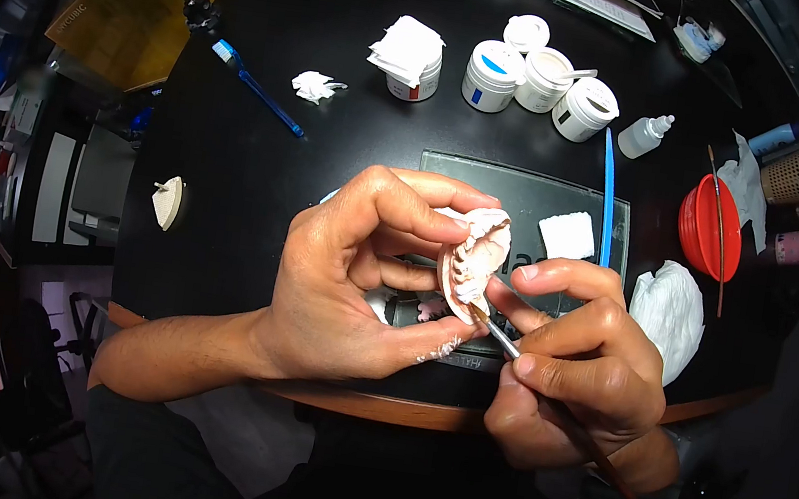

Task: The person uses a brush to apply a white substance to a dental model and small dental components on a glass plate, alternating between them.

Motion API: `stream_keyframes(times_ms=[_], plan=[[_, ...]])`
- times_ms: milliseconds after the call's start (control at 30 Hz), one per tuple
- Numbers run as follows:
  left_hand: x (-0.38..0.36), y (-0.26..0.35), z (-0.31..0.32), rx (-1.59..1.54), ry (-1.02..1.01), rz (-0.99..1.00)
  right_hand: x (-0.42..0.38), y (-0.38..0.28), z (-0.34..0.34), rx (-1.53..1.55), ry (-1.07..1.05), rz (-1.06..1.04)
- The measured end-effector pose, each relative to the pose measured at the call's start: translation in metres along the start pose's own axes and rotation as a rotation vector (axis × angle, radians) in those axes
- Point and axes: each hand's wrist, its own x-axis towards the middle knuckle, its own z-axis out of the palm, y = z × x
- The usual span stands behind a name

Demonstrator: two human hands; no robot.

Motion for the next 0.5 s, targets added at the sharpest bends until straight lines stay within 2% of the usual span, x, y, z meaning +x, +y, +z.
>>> stream_keyframes(times_ms=[500], plan=[[-0.0001, -0.0006, -0.0002, 0.018, 0.0, 0.014, 0.0002, 0.0011, 0.0002, -0.006, -0.004, -0.001]])
